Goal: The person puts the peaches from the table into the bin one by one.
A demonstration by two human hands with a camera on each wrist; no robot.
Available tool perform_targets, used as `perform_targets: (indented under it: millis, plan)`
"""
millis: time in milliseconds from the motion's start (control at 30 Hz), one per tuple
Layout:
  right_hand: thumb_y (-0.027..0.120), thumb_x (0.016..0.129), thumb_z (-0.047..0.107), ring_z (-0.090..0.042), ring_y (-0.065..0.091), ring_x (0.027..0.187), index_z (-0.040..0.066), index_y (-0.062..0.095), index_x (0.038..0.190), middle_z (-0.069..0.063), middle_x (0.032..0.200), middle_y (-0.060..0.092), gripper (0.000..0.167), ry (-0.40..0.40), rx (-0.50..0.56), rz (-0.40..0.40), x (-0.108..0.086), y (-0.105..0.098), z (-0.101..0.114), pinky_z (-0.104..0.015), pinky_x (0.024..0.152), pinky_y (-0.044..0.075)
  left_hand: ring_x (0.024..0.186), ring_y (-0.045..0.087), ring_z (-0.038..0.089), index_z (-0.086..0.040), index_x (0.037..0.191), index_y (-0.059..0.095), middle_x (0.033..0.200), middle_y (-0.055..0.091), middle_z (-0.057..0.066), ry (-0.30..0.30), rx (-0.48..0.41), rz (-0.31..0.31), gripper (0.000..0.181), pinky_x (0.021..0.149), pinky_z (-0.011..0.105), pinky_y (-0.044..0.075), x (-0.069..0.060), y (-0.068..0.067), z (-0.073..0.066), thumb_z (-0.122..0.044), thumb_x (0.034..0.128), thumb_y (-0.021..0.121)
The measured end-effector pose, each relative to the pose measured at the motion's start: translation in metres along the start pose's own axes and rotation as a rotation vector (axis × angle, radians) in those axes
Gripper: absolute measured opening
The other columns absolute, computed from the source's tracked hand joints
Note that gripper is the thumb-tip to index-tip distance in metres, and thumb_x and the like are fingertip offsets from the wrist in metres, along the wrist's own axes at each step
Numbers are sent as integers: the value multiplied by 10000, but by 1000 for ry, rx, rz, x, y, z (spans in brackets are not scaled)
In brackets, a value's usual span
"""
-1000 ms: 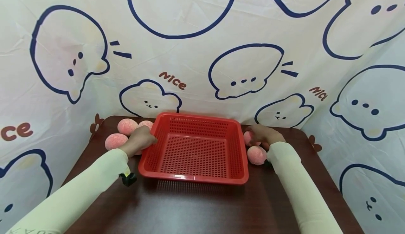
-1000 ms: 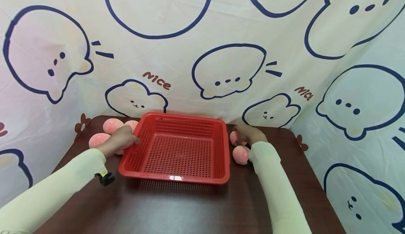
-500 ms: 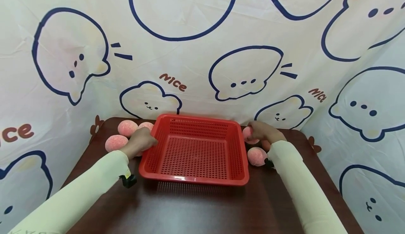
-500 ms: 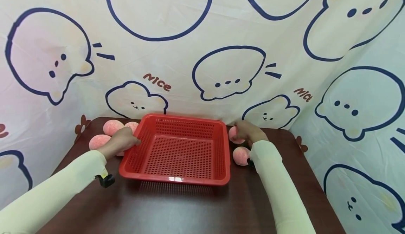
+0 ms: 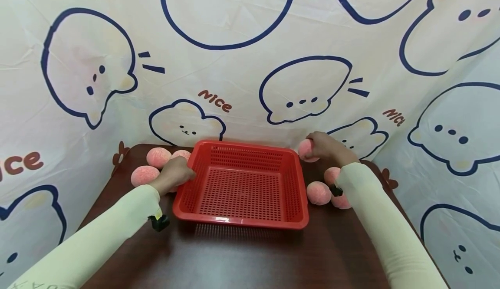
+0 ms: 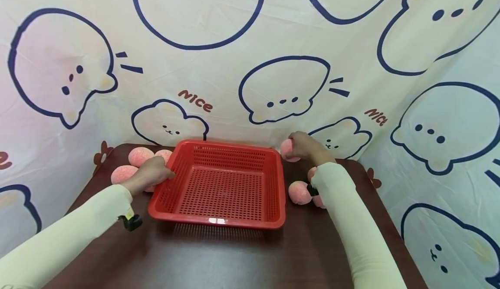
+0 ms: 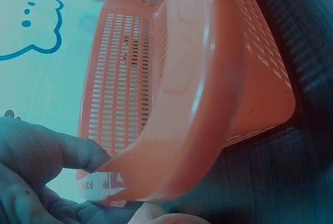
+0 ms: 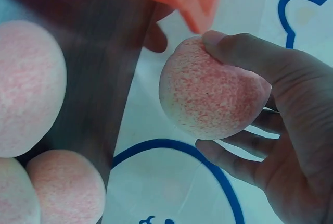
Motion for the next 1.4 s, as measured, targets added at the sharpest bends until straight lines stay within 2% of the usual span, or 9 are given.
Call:
perform_targets:
  millis: [133, 233, 333, 433, 667, 900, 1133, 1300, 1400]
  plan:
    - [836, 784, 128, -259, 670, 810, 136, 714, 1065, -81, 910, 706, 307, -77, 8, -54, 0, -6, 13, -333, 691, 561, 857, 781, 331, 46, 1288, 571, 1143, 719, 246, 4, -10, 7, 406, 716, 439, 655, -1, 1, -1, 12, 884, 600]
    - [822, 805, 172, -252, 666, 813, 148, 715, 1075, -71, 915, 705, 291, -127, -43, -83, 2, -10, 22, -330, 688, 561, 858, 781, 338, 54, 1283, 567, 1136, 719, 249, 5, -14, 10, 405, 712, 440, 655, -3, 1, -1, 13, 882, 608]
    - [818, 813, 211, -252, 647, 817, 123, 688, 1117, -73, 942, 691, 342, -154, -104, -100, 4, -12, 33, -329, 681, 559, 850, 781, 339, 60, 1266, 569, 1122, 721, 250, 9, -13, 13, 391, 709, 439, 655, -3, 0, -1, 13, 880, 612]
    - [828, 810, 222, -256, 652, 839, 106, 659, 1176, -79, 987, 690, 420, -149, -103, -101, 3, -13, 43, -345, 710, 582, 838, 781, 328, 57, 1255, 573, 1112, 723, 245, 13, -11, 15, 382, 710, 435, 655, -2, 0, -1, 9, 879, 618]
    - [828, 827, 220, -267, 653, 932, 38, 620, 1282, -109, 1098, 697, 532, -175, -135, -75, 5, -4, 66, -424, 845, 597, 830, 781, 310, 43, 1266, 578, 1114, 725, 234, -5, -5, 3, 391, 713, 437, 655, -3, 0, 0, 3, 879, 623]
    - [836, 810, 176, -249, 673, 895, 100, 644, 1231, -70, 1047, 710, 469, -208, -77, -34, 9, 9, 82, -383, 819, 617, 823, 781, 303, 40, 1268, 580, 1110, 726, 228, 0, -5, 11, 384, 714, 436, 656, -1, 3, 2, 3, 888, 621]
    - [822, 834, 188, -244, 652, 916, 60, 625, 1268, -86, 1095, 689, 494, -241, -179, -30, 14, 12, 97, -392, 833, 622, 839, 780, 307, 15, 1276, 585, 1124, 731, 220, 19, -30, 12, 412, 721, 441, 656, 4, 5, -1, -5, 867, 634]
    - [830, 831, 188, -230, 653, 855, 79, 663, 1186, -76, 1011, 698, 407, -269, -199, -15, 18, 14, 109, -365, 780, 618, 832, 778, 301, 13, 1272, 573, 1132, 723, 224, 19, -19, 4, 412, 712, 444, 656, 4, 3, -4, -13, 866, 640]
    - [836, 829, 196, -234, 666, 880, 86, 658, 1209, -72, 1039, 705, 434, -266, -180, -1, 18, 18, 116, -376, 806, 625, 818, 780, 295, 17, 1264, 580, 1117, 729, 222, 28, -15, 7, 401, 715, 443, 656, 3, 2, -4, -10, 869, 635]
Point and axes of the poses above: each hand's wrist, its own x-axis towards the middle knuckle, its own y-axis out of the palm, z = x × y, the point moved 9 cm from there along x, towards the middle knuckle
